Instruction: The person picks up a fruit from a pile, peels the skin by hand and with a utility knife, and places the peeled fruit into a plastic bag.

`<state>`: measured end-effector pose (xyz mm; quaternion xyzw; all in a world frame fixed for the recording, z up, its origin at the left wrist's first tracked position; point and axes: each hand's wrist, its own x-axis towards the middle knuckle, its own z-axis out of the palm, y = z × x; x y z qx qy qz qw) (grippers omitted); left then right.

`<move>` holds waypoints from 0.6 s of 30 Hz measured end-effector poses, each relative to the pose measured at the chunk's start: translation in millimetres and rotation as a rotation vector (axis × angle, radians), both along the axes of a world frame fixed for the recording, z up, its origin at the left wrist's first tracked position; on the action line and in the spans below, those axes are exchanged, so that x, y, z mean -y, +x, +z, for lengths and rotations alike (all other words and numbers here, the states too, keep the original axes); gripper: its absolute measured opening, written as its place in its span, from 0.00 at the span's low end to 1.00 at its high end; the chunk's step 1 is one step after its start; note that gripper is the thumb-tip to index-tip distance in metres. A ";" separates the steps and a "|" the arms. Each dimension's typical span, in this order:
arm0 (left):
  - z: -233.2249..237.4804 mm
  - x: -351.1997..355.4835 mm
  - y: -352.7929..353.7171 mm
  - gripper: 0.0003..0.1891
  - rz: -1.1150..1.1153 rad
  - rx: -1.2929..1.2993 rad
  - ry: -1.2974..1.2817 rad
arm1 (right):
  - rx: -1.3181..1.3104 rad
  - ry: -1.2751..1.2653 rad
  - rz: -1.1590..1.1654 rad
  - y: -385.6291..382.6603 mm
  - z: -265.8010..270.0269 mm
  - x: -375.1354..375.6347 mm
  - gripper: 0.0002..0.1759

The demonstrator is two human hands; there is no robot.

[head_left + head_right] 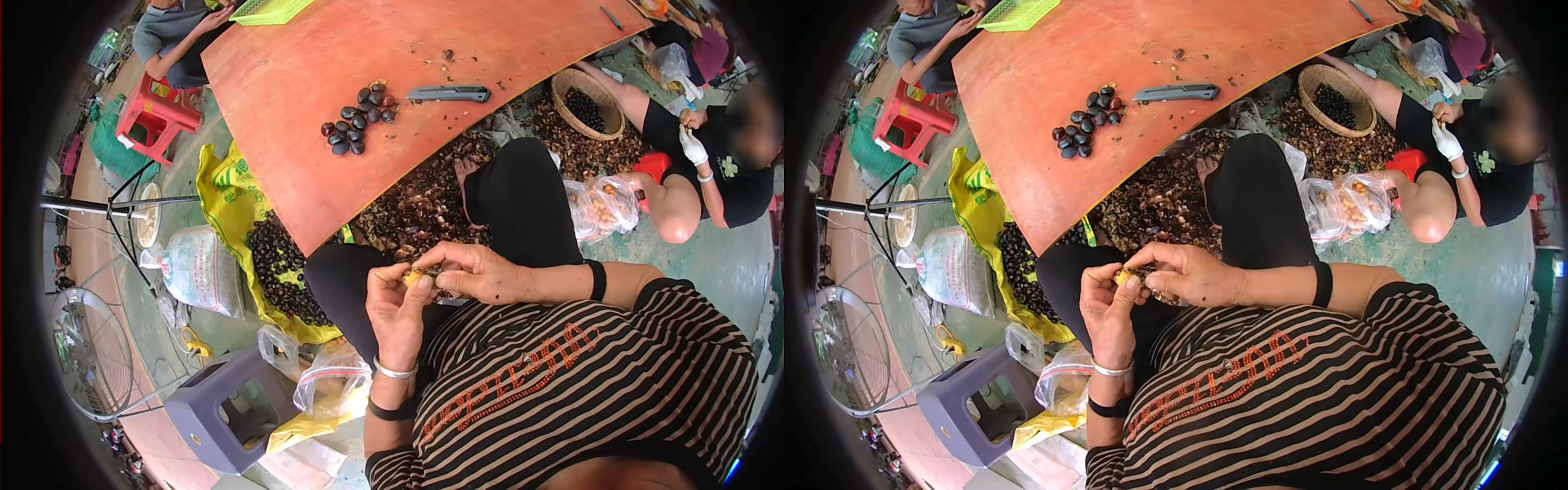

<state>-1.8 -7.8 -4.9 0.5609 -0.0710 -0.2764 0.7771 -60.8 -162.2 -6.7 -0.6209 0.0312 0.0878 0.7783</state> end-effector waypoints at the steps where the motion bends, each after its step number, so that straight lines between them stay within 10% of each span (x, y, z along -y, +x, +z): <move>1: -1.6 -0.8 0.6 0.12 -0.004 -0.010 0.012 | -0.048 0.032 -0.001 0.9 -0.4 -1.4 0.17; 6: 13.4 -4.8 -6.5 0.13 -0.151 -0.007 -0.062 | -0.407 -0.003 -0.351 13.7 -13.6 38.3 0.18; 12: -2.8 -3.7 3.4 0.16 -0.008 0.268 0.156 | -0.109 -0.490 0.094 6.2 24.9 41.2 0.27; 18: -2.1 -1.8 0.5 0.15 0.013 0.308 0.226 | 0.054 -0.403 0.143 5.7 39.8 14.8 0.29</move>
